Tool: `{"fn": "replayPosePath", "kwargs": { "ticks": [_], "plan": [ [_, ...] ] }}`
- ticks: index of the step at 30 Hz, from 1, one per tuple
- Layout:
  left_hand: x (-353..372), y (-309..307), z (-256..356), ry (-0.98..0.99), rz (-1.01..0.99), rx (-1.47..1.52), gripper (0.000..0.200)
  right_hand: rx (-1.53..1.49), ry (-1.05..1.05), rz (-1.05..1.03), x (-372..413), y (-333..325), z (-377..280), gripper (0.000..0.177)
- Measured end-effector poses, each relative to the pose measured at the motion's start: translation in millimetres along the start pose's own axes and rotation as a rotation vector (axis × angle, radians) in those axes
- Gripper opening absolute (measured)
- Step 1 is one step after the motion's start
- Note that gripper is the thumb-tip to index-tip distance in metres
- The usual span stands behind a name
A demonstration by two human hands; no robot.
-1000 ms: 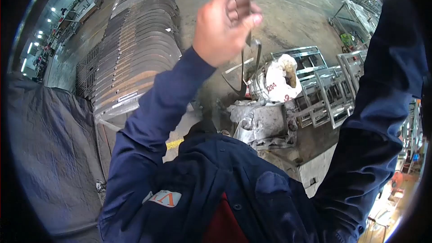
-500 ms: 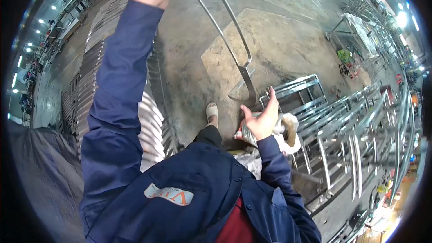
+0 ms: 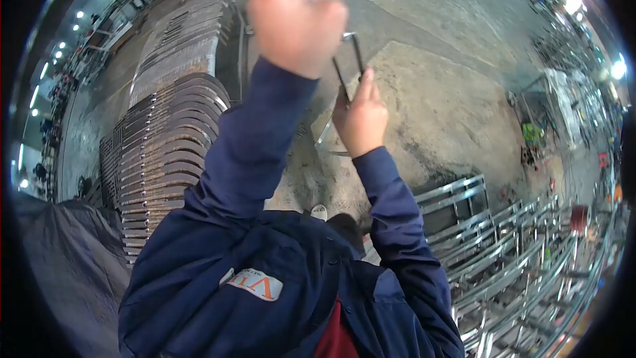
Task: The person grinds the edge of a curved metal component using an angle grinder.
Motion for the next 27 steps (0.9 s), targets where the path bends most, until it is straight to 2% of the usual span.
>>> {"fn": "replayPosePath", "kwargs": {
  "ticks": [1, 2, 3, 5, 6, 7, 9, 11, 12, 13, 14, 15, 16, 17, 19, 21, 22, 24, 25, 27],
  "plan": [
    [-11.3, 6.1, 13.9, 0.098, 0.062, -0.238, 0.036, -0.011, -0.053, 0.04, -19.2, -0.9, -0.8, 0.077],
    [-23.0, 14.2, 16.3, 0.014, 0.053, -0.232, 0.031, -0.022, -0.085, 0.097, -37.2, -0.5, 1.6, 0.074],
    [-34.6, 23.6, 17.2, 0.089, 0.07, -0.349, 0.03, -0.047, -0.141, 0.191, -53.9, -2.4, 5.5, 0.072],
    [-67.8, 42.5, -19.5, 0.042, 0.01, -0.373, 0.035, -0.125, -0.138, 0.165, -94.3, 4.8, 22.8, 0.063],
    [-80.6, 53.9, -41.2, -0.013, -0.052, -0.343, 0.044, -0.188, -0.102, 0.141, -116.4, 8.7, 31.5, 0.056],
    [-94.0, 65.2, -61.5, -0.013, -0.178, -0.391, 0.06, -0.249, -0.065, 0.109, -137.9, 15.3, 39.9, 0.049],
    [-99.7, 65.1, -103.5, -0.007, -0.172, -0.294, 0.055, -0.287, -0.013, 0.102, -177.5, 23.6, 49.5, 0.034],
    [-90.6, 37.4, -155.0, -0.019, -0.12, -0.497, 0.068, -0.325, 0.024, -0.018, -224.1, 42.5, 63.8, 0.028],
    [-74.4, 13.9, -175.0, -0.118, -0.104, -0.636, 0.071, -0.335, -0.005, -0.053, -243.8, 53.6, 70.5, 0.028],
    [-49.8, -12.8, -203.7, -0.045, 0.016, -0.926, 0.073, -0.379, 0.011, -0.084, -266.6, 65.0, 79.7, 0.025],
    [-17.4, -43.5, -218.2, -0.116, 0.067, -1.17, 0.074, -0.427, 0.034, -0.104, -293.0, 76.1, 88.2, 0.022],
    [31.4, -83.7, -254.5, -0.368, 0.2, -1.138, 0.08, -0.444, 0.019, -0.116, -317.9, 86.9, 94.6, 0.022],
    [108.8, -129.3, -310.8, -0.752, 0.3, -0.972, 0.087, -0.443, 0.047, -0.178, -339.7, 106.4, 105.5, 0.02],
    [190.9, -157.4, -351.7, -0.973, 0.411, -0.72, 0.102, -0.44, 0.067, -0.239, -359.0, 128.3, 115.1, 0.017],
    [290.7, -106.4, -357.0, -1.66, 0.771, -0.074, 0.126, -0.495, 0.038, -0.302, -394.2, 174.0, 127.5, 0.017],
    [359.4, -58.0, -409.8, -1.781, 0.997, 0.514, 0.111, -0.683, 0.003, -0.402, -424.0, 225.1, 118.3, 0.02],
    [346.4, -46.0, -406.7, -1.777, 1.036, 0.517, 0.111, -0.688, -0.009, -0.471, -435.3, 248.3, 107.7, 0.023],
    [305.0, -29.4, -414.7, -1.487, 1.086, 0.49, 0.082, -0.679, -0.029, -0.546, -452.1, 284.7, 80.8, 0.024],
    [308.1, -30.0, -420.3, -1.466, 1.128, 0.499, 0.082, -0.666, -0.042, -0.582, -459.3, 301.5, 66.4, 0.024],
    [316.1, -55.1, -426.8, -1.305, 1.409, 0.38, 0.058, -0.701, -0.118, -0.662, -475.8, 344.3, 32.3, 0.024]
  ]
}}
Point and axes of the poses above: each hand's wrist, its own x-axis away from the middle knuckle, its own y-axis out of the palm, z = x × y, the point moved 9 cm from there along -x, towards the middle knuckle, and after that the axes turned 5 degrees about -z, right-handed, at the moved point
